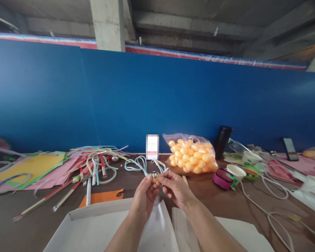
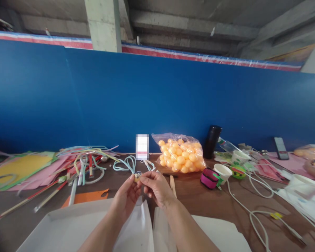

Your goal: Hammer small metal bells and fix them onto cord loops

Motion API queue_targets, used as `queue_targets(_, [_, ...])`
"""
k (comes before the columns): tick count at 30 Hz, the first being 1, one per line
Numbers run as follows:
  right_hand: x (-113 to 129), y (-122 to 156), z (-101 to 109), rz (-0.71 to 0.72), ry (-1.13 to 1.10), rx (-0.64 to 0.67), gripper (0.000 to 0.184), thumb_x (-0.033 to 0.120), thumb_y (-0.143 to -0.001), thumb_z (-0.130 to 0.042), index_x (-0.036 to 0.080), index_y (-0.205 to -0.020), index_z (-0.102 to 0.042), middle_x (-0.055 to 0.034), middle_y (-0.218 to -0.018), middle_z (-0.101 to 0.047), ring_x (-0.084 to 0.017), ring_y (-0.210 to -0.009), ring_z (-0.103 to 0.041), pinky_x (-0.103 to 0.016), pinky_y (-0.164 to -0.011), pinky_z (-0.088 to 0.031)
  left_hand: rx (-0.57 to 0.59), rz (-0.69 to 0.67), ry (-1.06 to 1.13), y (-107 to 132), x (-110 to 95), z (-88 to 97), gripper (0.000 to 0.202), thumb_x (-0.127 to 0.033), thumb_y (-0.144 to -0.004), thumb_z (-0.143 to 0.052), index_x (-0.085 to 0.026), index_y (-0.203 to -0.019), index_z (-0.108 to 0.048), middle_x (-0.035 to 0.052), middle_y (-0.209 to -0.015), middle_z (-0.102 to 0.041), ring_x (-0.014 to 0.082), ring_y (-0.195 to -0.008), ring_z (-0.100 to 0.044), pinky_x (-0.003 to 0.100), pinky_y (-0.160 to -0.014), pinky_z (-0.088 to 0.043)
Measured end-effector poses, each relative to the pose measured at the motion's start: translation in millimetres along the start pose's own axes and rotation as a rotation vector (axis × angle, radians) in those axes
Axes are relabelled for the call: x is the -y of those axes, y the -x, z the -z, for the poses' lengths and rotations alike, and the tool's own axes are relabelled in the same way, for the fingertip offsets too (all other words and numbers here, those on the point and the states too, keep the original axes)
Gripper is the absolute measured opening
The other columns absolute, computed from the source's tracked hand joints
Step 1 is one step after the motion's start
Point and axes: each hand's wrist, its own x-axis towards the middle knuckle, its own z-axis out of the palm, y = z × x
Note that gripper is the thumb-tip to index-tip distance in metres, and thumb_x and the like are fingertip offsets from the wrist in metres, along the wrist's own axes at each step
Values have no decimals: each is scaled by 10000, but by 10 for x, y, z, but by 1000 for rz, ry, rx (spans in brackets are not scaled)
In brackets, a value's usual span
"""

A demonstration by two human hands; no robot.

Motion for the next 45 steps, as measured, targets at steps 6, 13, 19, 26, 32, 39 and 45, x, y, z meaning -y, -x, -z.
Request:
queue_targets(6, [29, 9, -4, -16, 0, -9, 256, 348, -680, -734, 145, -754, -595, -20, -677, -665, -30, -429, -445, -123, -338, -210, 1, -17, -26, 19, -15, -22, 186, -296, -775, -632, -136, -861, -591, 31, -758, -609, 97, -681, -578, 194, -600, -479])
queue_targets(13, [16, 0, 3, -20, 6, -12, 256, 348, -691, -727, 143, -745, -584, -20, -678, -659, -29, -424, -437, -123, -333, -214, -16, -24, -45, 23, -20, -40, 208, -318, -760, -648, -137, -848, -593, 24, -732, -600, 92, -662, -576, 188, -582, -481])
queue_targets(19, [18, -1, 2, -36, -29, 5, 241, 328, -686, -735, 139, -723, -590, -23, -682, -658, -20, -432, -417, -120, -345, -205, -29, -27, -37, 36, -21, -54, 188, -300, -762, -648, -140, -845, -591, 26, -742, -609, 90, -661, -581, 189, -592, -489])
queue_targets(26, [27, 6, 1, -20, -29, 11, 258, 346, -650, -754, 141, -707, -608, -18, -672, -658, -20, -432, -414, -128, -347, -194, -11, -39, -45, 30, -15, -65, 196, -310, -757, -651, -139, -833, -590, 23, -739, -614, 93, -664, -583, 192, -603, -487])
queue_targets(32, [-2, -7, 22, -21, -31, -1, 232, 326, -671, -744, 144, -714, -607, -15, -665, -650, -22, -433, -409, -126, -349, -198, -21, -51, -55, 26, -12, -54, 205, -311, -753, -654, -146, -854, -586, 19, -721, -613, 92, -654, -584, 195, -609, -485])
queue_targets(39, [-11, -9, 19, -27, -76, 18, 230, 318, -668, -750, 141, -714, -611, -25, -684, -649, -30, -449, -412, -125, -355, -234, -38, -59, -58, 39, -13, -65, 239, -311, -711, -695, -145, -840, -580, 23, -708, -621, 102, -644, -593, 202, -602, -492])
queue_targets(45, [-10, -15, 12, -23, -102, 30, 223, 305, -669, -751, 140, -708, -606, -17, -666, -630, -30, -453, -410, -119, -354, -280, -45, -61, -66, 47, -18, -83, 228, -305, -724, -684, -140, -837, -574, 23, -702, -618, 94, -637, -587, 197, -607, -489])
